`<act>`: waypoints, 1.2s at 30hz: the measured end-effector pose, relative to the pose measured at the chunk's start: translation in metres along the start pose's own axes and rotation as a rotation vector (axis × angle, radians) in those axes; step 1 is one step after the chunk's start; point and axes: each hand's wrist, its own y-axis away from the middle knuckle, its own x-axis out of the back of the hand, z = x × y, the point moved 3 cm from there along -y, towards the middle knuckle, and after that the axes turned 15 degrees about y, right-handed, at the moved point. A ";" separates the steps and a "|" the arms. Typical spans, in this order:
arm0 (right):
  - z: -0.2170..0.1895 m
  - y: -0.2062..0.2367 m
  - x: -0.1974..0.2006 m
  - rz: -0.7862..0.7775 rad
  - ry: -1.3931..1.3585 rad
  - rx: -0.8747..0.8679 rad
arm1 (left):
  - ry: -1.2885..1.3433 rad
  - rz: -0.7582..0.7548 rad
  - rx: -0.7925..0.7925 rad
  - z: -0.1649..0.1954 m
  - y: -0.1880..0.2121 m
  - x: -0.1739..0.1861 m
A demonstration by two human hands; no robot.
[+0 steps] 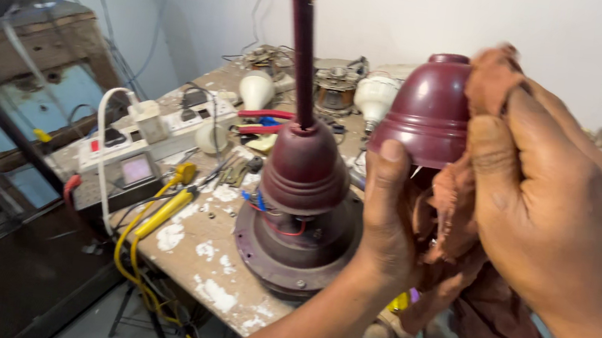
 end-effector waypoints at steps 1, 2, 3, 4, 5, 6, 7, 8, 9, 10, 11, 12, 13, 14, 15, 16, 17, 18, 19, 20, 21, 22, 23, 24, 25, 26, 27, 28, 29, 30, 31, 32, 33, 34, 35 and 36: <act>0.003 -0.001 0.000 -0.028 -0.118 -0.022 | 0.096 -0.038 0.067 -0.002 0.002 0.001; 0.007 -0.001 -0.001 -0.054 -0.239 -0.044 | 0.190 -0.076 0.133 -0.003 0.004 0.001; 0.013 0.000 -0.001 -0.071 -0.253 -0.090 | 0.284 -0.115 0.197 -0.005 0.005 0.000; 0.018 0.000 -0.003 -0.087 -0.269 -0.134 | 0.264 -0.088 0.210 -0.005 0.005 0.002; 0.023 0.001 -0.004 -0.103 -0.286 -0.178 | 0.246 -0.061 0.224 -0.006 0.006 0.002; 0.028 0.002 -0.007 -0.126 -0.344 -0.223 | 0.112 0.031 0.184 -0.005 0.005 0.005; 0.031 0.002 -0.009 -0.149 -0.402 -0.267 | -0.024 0.120 0.142 -0.004 0.004 0.007; 0.033 0.002 -0.010 -0.172 -0.462 -0.309 | -0.022 0.102 0.123 -0.003 0.003 0.005; 0.033 0.003 -0.012 -0.185 -0.416 -0.313 | -0.021 0.084 0.103 -0.002 0.002 0.003; 0.031 0.004 -0.014 -0.196 -0.370 -0.317 | -0.020 0.065 0.083 0.000 0.001 0.001; 0.029 0.005 -0.015 -0.207 -0.325 -0.323 | -0.048 0.063 0.057 0.001 -0.001 0.000; 0.027 0.005 -0.015 -0.201 -0.297 -0.335 | -0.076 0.061 0.033 0.003 -0.003 -0.001; 0.026 0.005 -0.013 -0.195 -0.269 -0.347 | -0.103 0.057 0.009 0.003 -0.005 -0.001; 0.024 0.006 -0.011 -0.188 -0.242 -0.361 | -0.261 0.080 -0.087 0.008 -0.006 -0.001; 0.021 0.006 -0.007 -0.143 -0.252 -0.296 | -0.420 0.104 -0.182 0.013 -0.007 -0.002; 0.019 0.006 -0.003 -0.098 -0.258 -0.231 | -0.468 0.123 -0.228 0.011 -0.007 -0.002; 0.017 0.005 0.001 -0.056 -0.263 -0.165 | -0.517 0.144 -0.274 0.010 -0.007 -0.003; 0.016 0.006 0.003 -0.030 -0.282 -0.145 | -0.461 0.162 -0.273 0.006 -0.005 -0.003; 0.015 0.005 0.004 -0.004 -0.303 -0.123 | -0.408 0.180 -0.274 0.003 -0.003 -0.004; 0.015 0.005 0.005 0.024 -0.325 -0.101 | -0.515 0.140 -0.318 0.004 -0.003 -0.007; 0.017 0.004 0.006 0.012 -0.372 -0.124 | -0.623 0.099 -0.363 0.004 -0.002 -0.010; 0.019 0.004 0.006 0.002 -0.418 -0.148 | -0.732 0.055 -0.407 0.005 0.000 -0.013; 0.021 0.004 0.007 -0.007 -0.462 -0.172 | -0.718 0.066 -0.347 0.005 0.001 -0.013; 0.024 0.003 0.009 0.007 -0.454 -0.155 | -0.703 0.076 -0.284 0.004 0.002 -0.013; 0.026 0.002 0.012 0.021 -0.444 -0.140 | -0.685 0.085 -0.219 0.004 0.003 -0.013; 0.029 0.002 0.015 0.035 -0.430 -0.126 | -0.714 0.055 -0.187 0.002 0.003 -0.015; 0.033 0.001 0.016 0.035 -0.459 -0.178 | -0.744 0.026 -0.155 0.001 0.004 -0.017; 0.037 0.001 0.016 0.037 -0.487 -0.230 | -0.773 -0.006 -0.121 0.000 0.004 -0.018; 0.041 0.001 0.017 0.039 -0.514 -0.283 | -0.783 -0.015 -0.103 -0.002 0.003 -0.019; 0.043 0.000 0.017 0.025 -0.534 -0.300 | -0.794 -0.024 -0.086 -0.003 0.002 -0.020; 0.044 0.000 0.018 0.012 -0.554 -0.317 | -0.805 -0.032 -0.068 -0.004 0.001 -0.021; 0.045 0.000 0.018 -0.002 -0.573 -0.333 | -0.733 -0.014 -0.005 -0.006 0.001 -0.020; 0.042 -0.001 0.021 0.058 -0.467 -0.185 | -0.662 0.004 0.056 -0.006 0.001 -0.020; 0.037 -0.002 0.022 0.111 -0.362 -0.033 | -0.593 0.023 0.114 -0.007 0.000 -0.019; 0.032 -0.003 0.024 0.157 -0.258 0.122 | -0.587 -0.010 0.136 -0.008 -0.001 -0.021; 0.030 -0.002 0.023 0.152 -0.182 0.163 | -0.582 -0.041 0.155 -0.009 -0.002 -0.022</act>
